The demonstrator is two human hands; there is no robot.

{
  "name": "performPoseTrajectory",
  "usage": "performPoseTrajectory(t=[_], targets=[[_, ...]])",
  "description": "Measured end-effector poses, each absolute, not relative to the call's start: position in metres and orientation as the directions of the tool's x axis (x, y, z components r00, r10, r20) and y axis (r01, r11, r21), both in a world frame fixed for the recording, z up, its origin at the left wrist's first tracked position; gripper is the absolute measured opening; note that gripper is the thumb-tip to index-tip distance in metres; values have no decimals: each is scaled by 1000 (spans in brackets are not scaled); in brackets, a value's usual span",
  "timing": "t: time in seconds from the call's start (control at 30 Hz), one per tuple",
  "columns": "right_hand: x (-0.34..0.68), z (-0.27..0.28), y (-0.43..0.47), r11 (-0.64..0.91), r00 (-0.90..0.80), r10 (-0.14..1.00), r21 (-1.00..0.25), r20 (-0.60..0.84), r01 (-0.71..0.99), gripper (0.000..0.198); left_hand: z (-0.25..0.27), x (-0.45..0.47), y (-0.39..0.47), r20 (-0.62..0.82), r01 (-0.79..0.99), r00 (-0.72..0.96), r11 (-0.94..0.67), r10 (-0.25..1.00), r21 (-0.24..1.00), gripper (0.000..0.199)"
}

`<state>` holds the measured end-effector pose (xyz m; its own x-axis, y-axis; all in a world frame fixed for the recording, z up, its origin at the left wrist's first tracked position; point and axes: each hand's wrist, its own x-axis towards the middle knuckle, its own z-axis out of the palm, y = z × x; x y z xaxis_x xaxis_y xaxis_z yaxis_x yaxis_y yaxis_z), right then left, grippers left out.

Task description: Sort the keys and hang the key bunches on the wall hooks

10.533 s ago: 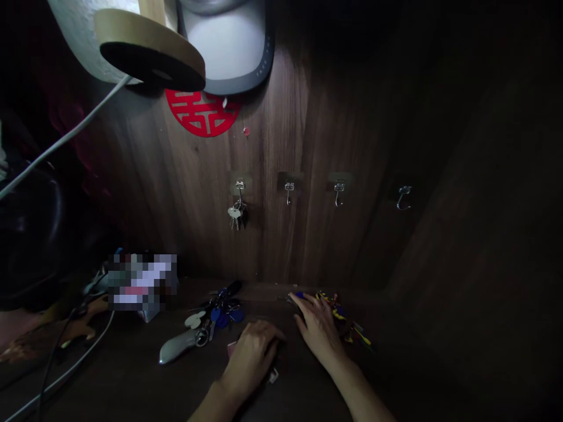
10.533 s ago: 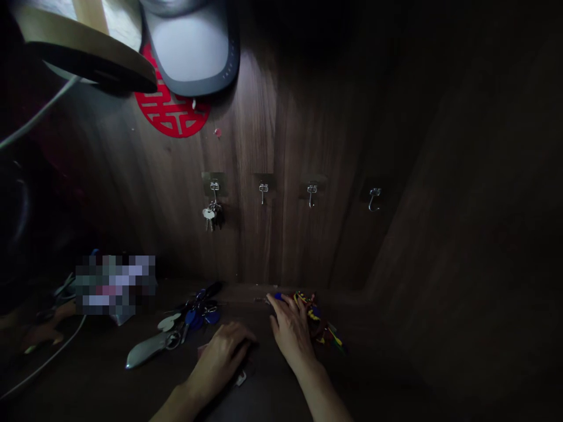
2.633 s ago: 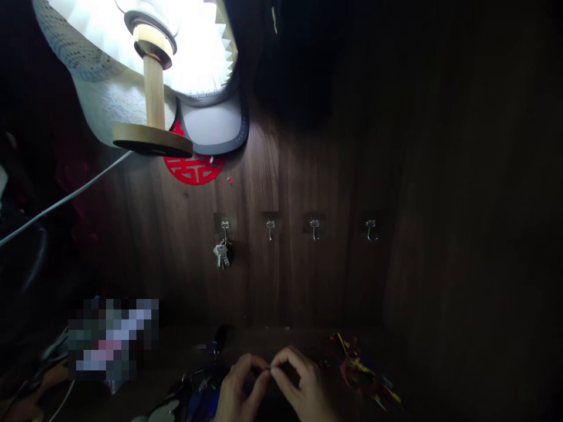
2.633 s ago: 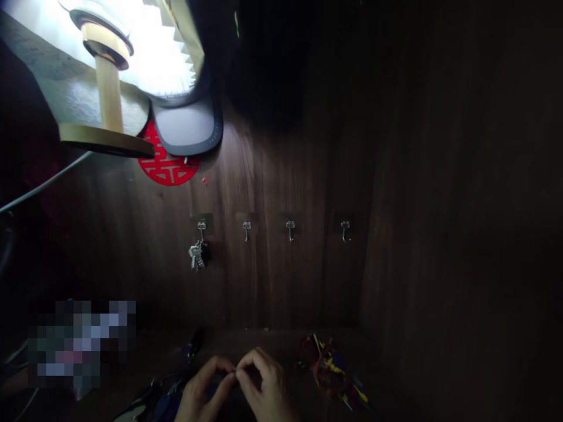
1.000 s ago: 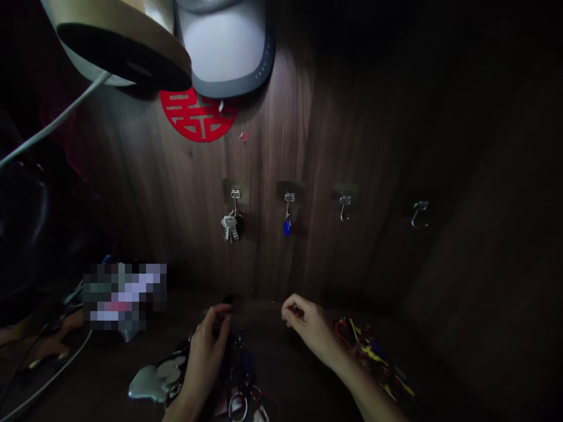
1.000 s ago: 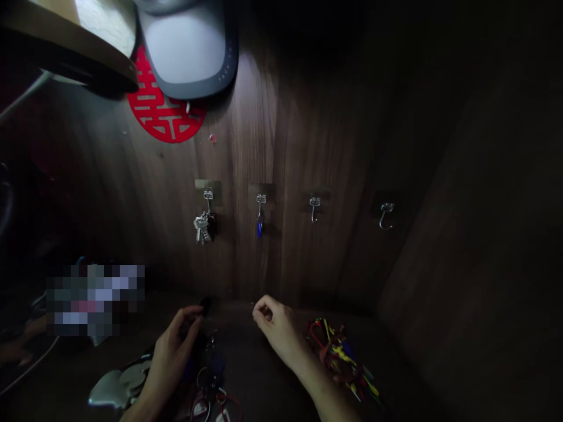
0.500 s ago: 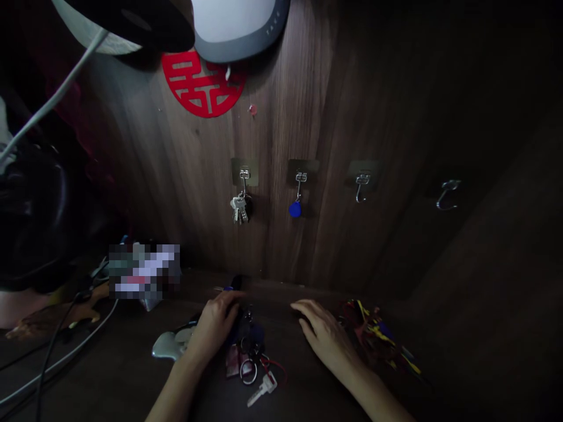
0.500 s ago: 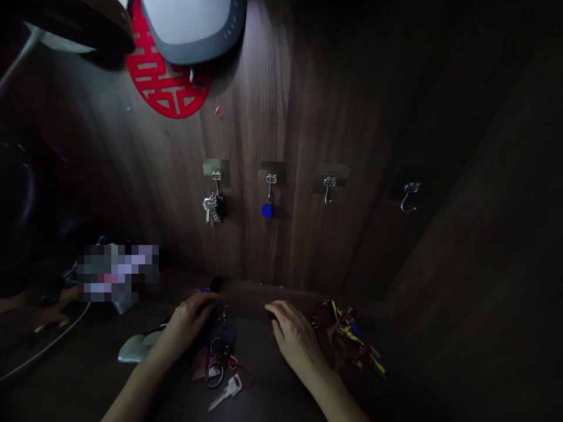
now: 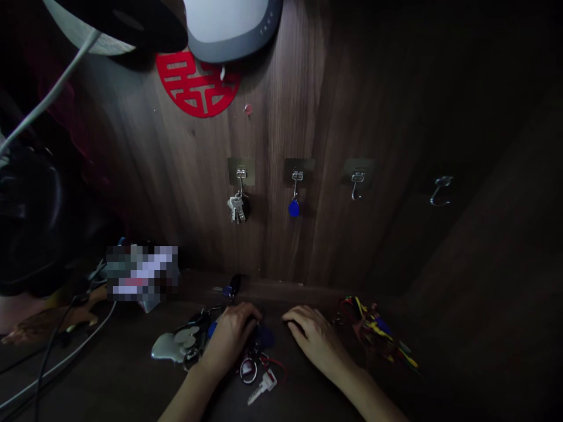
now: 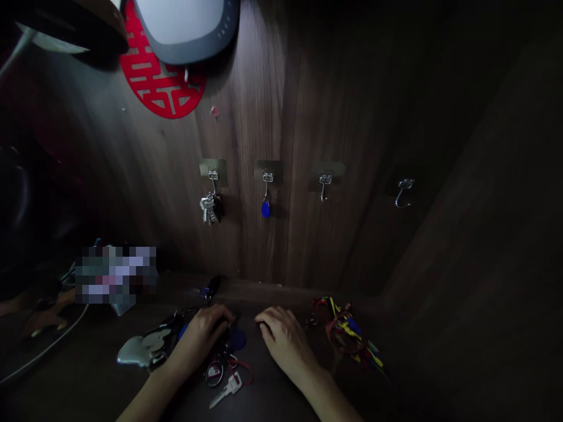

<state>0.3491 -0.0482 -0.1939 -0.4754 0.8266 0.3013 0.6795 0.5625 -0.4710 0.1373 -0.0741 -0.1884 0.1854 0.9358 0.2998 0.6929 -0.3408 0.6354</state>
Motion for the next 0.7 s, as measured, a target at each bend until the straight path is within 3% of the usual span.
performPoseTrajectory(t=[0.13,0.37,0.53,0.7], targets=[[340,-190,-52,523,-466,849,-528,250,669,22,-187,143,-75,305,532,67,-292,950,795,15],[326,-183,-60,463,-465,860,-707,210,535,23,-187,151,-74,259,314,-55,-229,964,921,17],[327,-179,-63,378,-454,876,-813,160,442,23,-188,156,-74,193,162,-106,-174,975,971,21],[326,-175,-62,347,-430,889,-846,159,404,19,-190,159,-74,205,142,-126,-187,971,972,21]])
